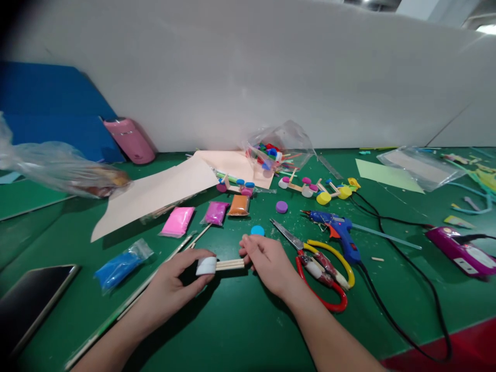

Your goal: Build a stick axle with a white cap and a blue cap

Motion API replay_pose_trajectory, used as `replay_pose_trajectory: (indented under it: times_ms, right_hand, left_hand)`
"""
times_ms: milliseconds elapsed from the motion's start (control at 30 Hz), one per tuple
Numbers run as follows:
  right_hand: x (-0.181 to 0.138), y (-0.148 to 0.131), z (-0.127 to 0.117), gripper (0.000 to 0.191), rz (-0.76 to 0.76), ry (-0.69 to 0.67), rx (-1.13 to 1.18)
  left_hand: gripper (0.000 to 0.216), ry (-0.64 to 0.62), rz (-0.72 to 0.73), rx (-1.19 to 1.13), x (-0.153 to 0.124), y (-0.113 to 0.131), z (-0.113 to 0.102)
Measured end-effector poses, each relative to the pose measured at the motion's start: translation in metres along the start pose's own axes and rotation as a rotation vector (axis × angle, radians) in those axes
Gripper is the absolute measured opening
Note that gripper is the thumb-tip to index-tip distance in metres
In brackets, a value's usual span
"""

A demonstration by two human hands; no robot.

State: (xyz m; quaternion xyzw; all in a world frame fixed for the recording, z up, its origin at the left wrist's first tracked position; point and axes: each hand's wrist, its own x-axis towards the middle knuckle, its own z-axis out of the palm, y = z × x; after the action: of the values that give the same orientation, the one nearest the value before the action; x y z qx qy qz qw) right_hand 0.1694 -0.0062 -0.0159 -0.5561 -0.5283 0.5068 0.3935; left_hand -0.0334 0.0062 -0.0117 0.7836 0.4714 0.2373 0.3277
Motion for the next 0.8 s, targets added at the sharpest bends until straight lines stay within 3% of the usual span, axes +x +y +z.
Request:
replay_pose_trajectory:
  times_ms: [133,367,633,800]
  right_hand:
    - [0.000,-0.001,-0.005,0.039,-0.083,0.039,-0.160]
    - [0.001,-0.007,-0.014,0.031,-0.118,0.111,-0.228]
    - [0.001,-0.007,-0.036,0.023,-0.222,0.361,-0.474]
    - [0.005,-0.009,-0.042,0.036,-0.325,0.208,-0.807]
  left_hand:
    - [0.015,-0.029,0.040,0.021,0.002,0.001,0.001]
    - [0.015,-0.052,0.106,0.011,0.005,0.003,0.000]
    - [0.017,-0.063,0.091,0.021,0.005,0.001,-0.002]
    - [0.015,-0.079,0.082,0.024,0.005,0.003,-0.003]
